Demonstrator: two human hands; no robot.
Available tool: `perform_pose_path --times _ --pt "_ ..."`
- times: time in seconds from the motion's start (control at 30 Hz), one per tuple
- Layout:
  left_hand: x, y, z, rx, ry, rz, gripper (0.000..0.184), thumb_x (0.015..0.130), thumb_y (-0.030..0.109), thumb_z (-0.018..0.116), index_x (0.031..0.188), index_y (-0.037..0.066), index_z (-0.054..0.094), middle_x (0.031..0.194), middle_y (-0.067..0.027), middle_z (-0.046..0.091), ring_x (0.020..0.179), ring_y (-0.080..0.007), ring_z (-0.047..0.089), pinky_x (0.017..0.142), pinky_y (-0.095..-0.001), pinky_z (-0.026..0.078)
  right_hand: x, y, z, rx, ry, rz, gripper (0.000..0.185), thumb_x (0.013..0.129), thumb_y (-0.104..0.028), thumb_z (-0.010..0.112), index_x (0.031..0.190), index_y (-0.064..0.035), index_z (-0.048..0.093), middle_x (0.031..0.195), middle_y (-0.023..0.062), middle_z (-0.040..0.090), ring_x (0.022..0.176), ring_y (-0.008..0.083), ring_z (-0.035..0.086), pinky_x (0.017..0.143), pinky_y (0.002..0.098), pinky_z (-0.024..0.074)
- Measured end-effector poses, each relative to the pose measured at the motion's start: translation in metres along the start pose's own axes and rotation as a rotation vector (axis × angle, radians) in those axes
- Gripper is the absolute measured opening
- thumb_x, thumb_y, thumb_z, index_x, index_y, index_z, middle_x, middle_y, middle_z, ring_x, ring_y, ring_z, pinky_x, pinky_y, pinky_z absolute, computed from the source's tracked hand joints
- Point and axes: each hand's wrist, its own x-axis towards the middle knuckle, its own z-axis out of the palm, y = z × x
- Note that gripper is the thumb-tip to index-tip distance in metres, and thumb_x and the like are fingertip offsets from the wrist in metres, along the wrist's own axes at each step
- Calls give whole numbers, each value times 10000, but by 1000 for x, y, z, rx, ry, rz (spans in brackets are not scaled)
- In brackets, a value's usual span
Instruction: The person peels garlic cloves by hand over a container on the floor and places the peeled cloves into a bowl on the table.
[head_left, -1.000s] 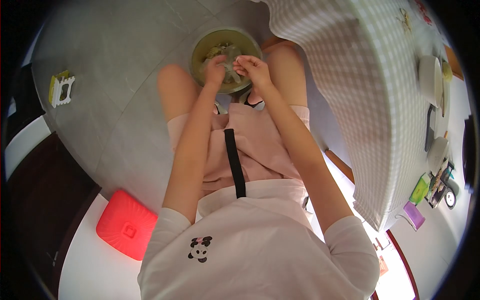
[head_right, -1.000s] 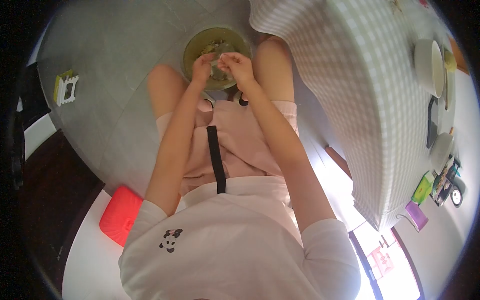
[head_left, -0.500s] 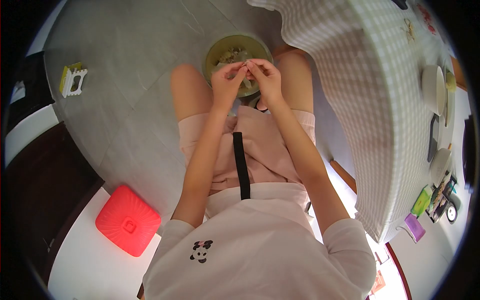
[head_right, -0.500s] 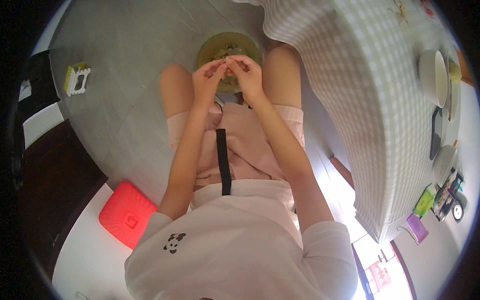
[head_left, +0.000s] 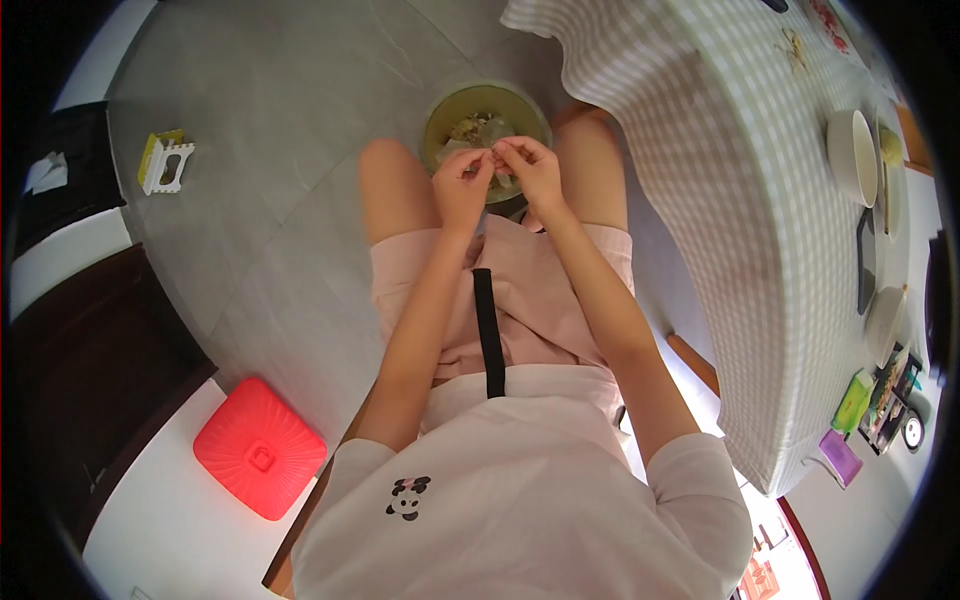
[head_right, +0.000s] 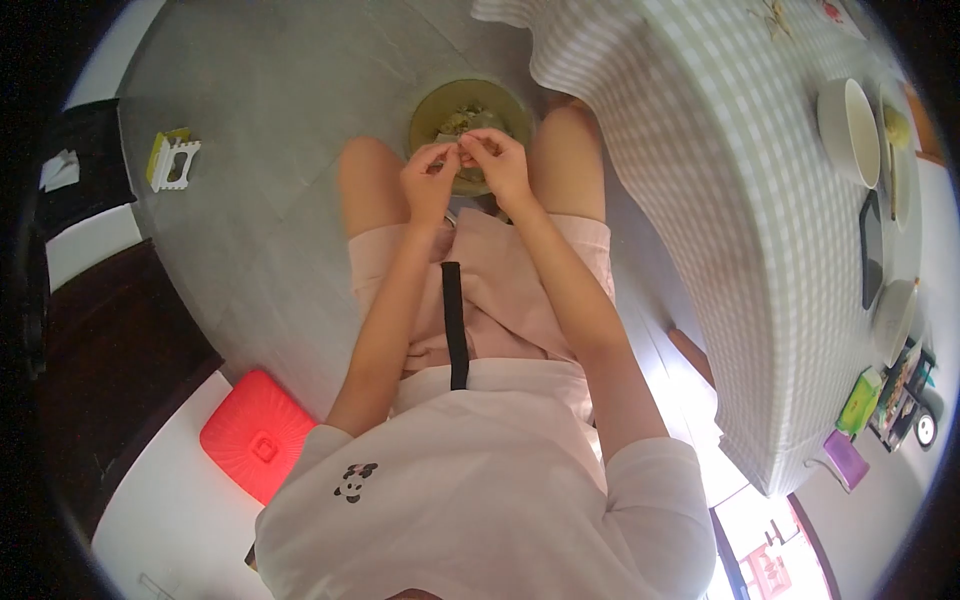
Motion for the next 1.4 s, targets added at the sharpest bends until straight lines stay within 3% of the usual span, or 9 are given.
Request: perform_pose_path --times 0.27,0.33,0.43,0.67,1.27,1.4 --pt "-4 -13 -3 -28 33 -71 96 747 58 570 819 6 604 765 -58 600 694 -112 556 617 -213 435 -2 5 1 44 -17 94 162 783 -67 533 904 41 536 799 87 577 695 126 557 628 238 473" --pt "-5 -11 -4 -4 56 -12 115 725 70 580 813 -2 597 734 -77 586 620 -126 561 540 -224 449 -3 6 1 18 -43 103 161 781 -61 534 901 46 535 805 94 576 709 134 563 638 239 478" --pt "-7 2 -10 154 33 40 95 739 39 563 802 -21 600 746 -84 600 665 -117 567 601 -223 449 -6 6 4 16 -78 68 160 777 -54 538 899 50 534 808 94 576 719 142 567 642 235 481" --pt "-7 -4 -15 117 22 85 92 730 31 568 790 -32 598 734 -87 603 636 -107 566 580 -216 452 -5 11 0 -33 -117 60 163 773 -52 547 900 49 544 807 91 578 711 138 565 633 229 482" --pt "-11 -17 -14 -51 -33 13 105 743 24 565 819 -41 597 752 -39 599 662 -72 529 602 -187 424 0 4 -17 75 -192 274 164 772 -77 550 878 47 563 725 60 564 641 116 543 608 218 465" --pt "-8 -14 -15 -162 -23 -119 103 751 33 565 830 -26 595 764 -36 594 682 -75 530 622 -194 425 -5 -6 -9 118 -184 339 197 781 -105 549 910 43 550 803 71 564 722 119 542 668 226 466"
